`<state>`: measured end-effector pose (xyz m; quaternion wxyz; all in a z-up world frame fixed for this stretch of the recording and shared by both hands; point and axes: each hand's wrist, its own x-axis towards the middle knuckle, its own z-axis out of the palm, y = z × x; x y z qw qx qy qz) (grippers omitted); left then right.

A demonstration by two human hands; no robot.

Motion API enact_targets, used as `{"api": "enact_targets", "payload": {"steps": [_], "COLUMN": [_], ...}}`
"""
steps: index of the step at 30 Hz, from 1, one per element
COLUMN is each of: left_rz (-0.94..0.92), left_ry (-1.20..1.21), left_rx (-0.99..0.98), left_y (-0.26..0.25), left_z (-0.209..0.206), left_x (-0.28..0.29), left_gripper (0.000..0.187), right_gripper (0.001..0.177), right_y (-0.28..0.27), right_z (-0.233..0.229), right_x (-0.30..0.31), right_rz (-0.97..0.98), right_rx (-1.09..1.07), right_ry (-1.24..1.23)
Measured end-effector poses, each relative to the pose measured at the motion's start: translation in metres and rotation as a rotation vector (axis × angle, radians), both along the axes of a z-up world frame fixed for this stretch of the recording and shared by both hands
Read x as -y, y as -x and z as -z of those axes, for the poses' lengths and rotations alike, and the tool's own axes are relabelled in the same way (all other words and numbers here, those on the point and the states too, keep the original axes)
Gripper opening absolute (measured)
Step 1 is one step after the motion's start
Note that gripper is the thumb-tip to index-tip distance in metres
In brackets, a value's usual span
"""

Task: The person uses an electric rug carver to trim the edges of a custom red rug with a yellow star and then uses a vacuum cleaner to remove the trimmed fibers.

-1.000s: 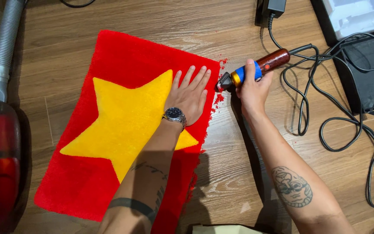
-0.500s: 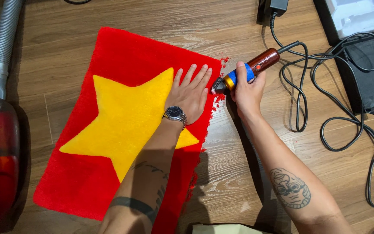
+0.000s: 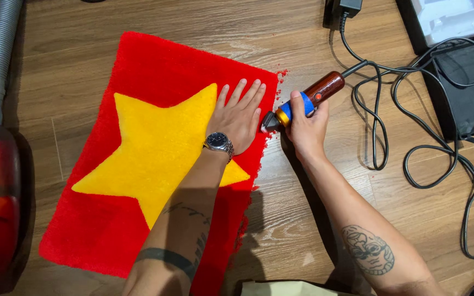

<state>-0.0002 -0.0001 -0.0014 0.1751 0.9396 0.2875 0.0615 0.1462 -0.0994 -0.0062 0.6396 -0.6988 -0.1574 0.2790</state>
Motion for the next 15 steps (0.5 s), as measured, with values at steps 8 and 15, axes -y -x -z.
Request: {"api": "enact_targets", "payload": {"steps": [8, 15], "left_rz": [-0.003, -0.001], "left_ry": [0.012, 0.028], "left_rx": [-0.019, -0.053], "left_y": [-0.002, -0.003], "left_z": [-0.002, -0.002], "left_x": [-0.001, -0.001], "left_gripper": [0.055, 0.056], "right_gripper": [0.032, 0.034], "right_y": [0.001, -0.004], "right_z": [-0.007, -0.011], "right_x": [0.008, 0.003], "right_rz": [-0.04, 0.018], "right_rx": [-0.025, -0.041], "right_ry": [0.037, 0.003]}}
